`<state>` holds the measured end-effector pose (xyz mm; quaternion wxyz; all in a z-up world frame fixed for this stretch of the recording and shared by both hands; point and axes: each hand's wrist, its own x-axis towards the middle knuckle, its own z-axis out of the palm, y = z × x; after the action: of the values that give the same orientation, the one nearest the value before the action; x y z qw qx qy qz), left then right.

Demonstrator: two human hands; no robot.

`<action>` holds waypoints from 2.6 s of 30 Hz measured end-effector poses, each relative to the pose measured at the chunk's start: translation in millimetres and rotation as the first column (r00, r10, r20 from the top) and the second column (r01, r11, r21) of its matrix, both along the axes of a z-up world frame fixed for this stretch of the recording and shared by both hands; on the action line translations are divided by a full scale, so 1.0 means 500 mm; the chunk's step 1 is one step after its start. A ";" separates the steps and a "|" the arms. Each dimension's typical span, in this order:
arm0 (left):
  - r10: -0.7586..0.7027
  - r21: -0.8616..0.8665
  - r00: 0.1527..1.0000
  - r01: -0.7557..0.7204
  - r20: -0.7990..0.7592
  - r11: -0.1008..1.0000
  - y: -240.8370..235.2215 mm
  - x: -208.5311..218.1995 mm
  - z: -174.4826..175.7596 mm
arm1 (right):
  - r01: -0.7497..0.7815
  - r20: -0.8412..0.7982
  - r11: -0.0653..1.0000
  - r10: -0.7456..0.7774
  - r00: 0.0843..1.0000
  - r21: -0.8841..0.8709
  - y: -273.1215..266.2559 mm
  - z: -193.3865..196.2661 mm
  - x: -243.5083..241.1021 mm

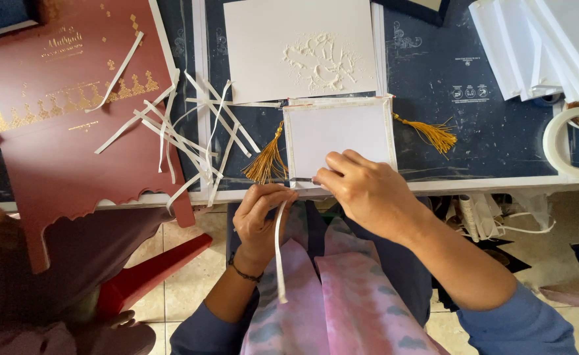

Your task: The person applies a white paste to a card using a small brush, then uses a craft knife to trim the edges of the card. They also handle white paper strips and a gold tassel while working at a table.

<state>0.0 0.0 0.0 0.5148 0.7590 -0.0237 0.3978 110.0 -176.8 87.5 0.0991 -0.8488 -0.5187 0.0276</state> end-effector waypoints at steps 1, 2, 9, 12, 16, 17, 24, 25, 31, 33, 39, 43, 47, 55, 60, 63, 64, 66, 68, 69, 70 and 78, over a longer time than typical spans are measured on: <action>-0.002 0.000 1.000 0.002 0.000 1.000 -0.001 0.002 0.006 | 0.002 0.000 1.000 -0.002 1.000 0.000 0.000 -0.002 0.002; -0.004 0.013 1.000 0.004 0.013 1.000 -0.002 0.004 0.011 | 0.001 -0.008 1.000 -0.001 1.000 0.005 0.000 -0.004 0.003; 0.013 0.018 1.000 -0.013 -0.002 1.000 -0.007 0.003 0.024 | 0.050 -0.072 0.996 -0.045 0.996 0.068 -0.011 0.016 0.007; 0.011 0.001 1.000 -0.011 0.017 1.000 -0.003 0.007 0.011 | 0.035 0.130 0.985 -0.057 0.990 0.169 -0.006 0.031 -0.014; 0.018 0.016 1.000 -0.018 -0.006 1.000 -0.002 0.006 0.023 | 0.105 0.081 0.961 -0.129 0.988 0.256 -0.030 0.026 -0.011; 0.019 0.018 1.000 -0.019 -0.018 1.000 -0.002 0.006 0.026 | 0.117 0.033 0.953 -0.131 0.991 0.279 -0.031 0.019 -0.009; 0.045 0.030 0.999 -0.046 0.021 0.999 -0.004 -0.006 0.036 | -0.090 0.186 0.971 0.048 0.981 0.222 -0.026 -0.034 0.004; 0.047 0.031 0.999 -0.048 0.019 0.998 -0.005 -0.006 0.039 | -0.092 0.184 0.971 0.050 0.982 0.223 -0.027 -0.038 0.007; 0.061 0.048 0.997 -0.058 -0.056 0.997 -0.006 -0.007 0.042 | -0.162 0.206 0.969 0.122 0.971 0.187 -0.024 -0.056 0.012; 0.066 0.040 0.996 -0.064 -0.057 0.997 -0.005 -0.006 0.042 | -0.159 0.200 0.970 0.121 0.972 0.185 -0.023 -0.054 0.009; 0.050 0.014 0.998 -0.050 -0.042 0.999 -0.004 -0.003 0.033 | -0.140 0.222 0.983 0.112 0.969 0.116 -0.010 -0.025 -0.003; 0.029 0.017 0.997 -0.028 -0.068 0.999 0.007 0.002 0.036 | -0.147 0.223 0.983 0.121 0.967 0.106 -0.010 -0.023 -0.002; 0.009 -0.071 0.992 -0.018 -0.125 0.997 0.012 0.003 0.032 | -0.184 0.252 0.979 0.157 0.955 0.088 -0.005 -0.020 -0.004; -0.038 -0.243 0.977 -0.015 -0.210 0.970 0.013 0.003 0.043 | -0.222 0.298 0.969 0.180 0.937 0.112 0.001 -0.015 -0.014; -0.041 -0.538 0.949 -0.141 -0.311 0.831 0.034 -0.001 0.065 | -0.260 0.292 0.957 0.214 0.932 0.131 0.001 -0.019 -0.013; -0.083 -0.615 0.897 -0.228 -0.434 0.755 0.095 -0.012 0.068 | -0.215 0.189 0.954 0.176 0.966 0.211 -0.005 -0.075 0.010; -0.085 -0.614 0.895 -0.228 -0.437 0.756 0.110 -0.026 0.070 | -0.212 0.185 0.954 0.174 0.967 0.212 -0.017 -0.060 0.006; -0.103 -0.538 0.841 -0.241 -0.531 0.808 0.147 -0.033 0.073 | -0.025 -0.085 0.929 0.060 0.995 0.370 -0.032 -0.023 0.025; -0.100 -0.515 0.823 -0.249 -0.559 0.820 0.150 -0.029 0.095 | 0.079 -0.151 0.902 -0.016 0.988 0.425 -0.059 -0.009 0.046; -0.110 -0.494 0.805 -0.244 -0.583 0.835 0.151 -0.025 0.103 | 0.196 -0.219 0.861 -0.101 0.970 0.469 -0.076 -0.003 0.055; -0.111 -0.494 0.806 -0.242 -0.582 0.835 0.144 -0.031 0.107 | 0.196 -0.217 0.861 -0.103 0.971 0.470 -0.098 -0.010 0.058; -0.096 0.013 0.889 0.114 -0.447 0.993 0.033 -0.008 0.104 | 0.590 -0.086 0.743 -0.597 0.798 0.315 -0.279 -0.144 0.119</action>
<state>-3.8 16.3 52.1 0.5126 0.8373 0.0462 0.1843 169.6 -316.1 15.7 0.2361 -0.9412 -0.2200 -0.1000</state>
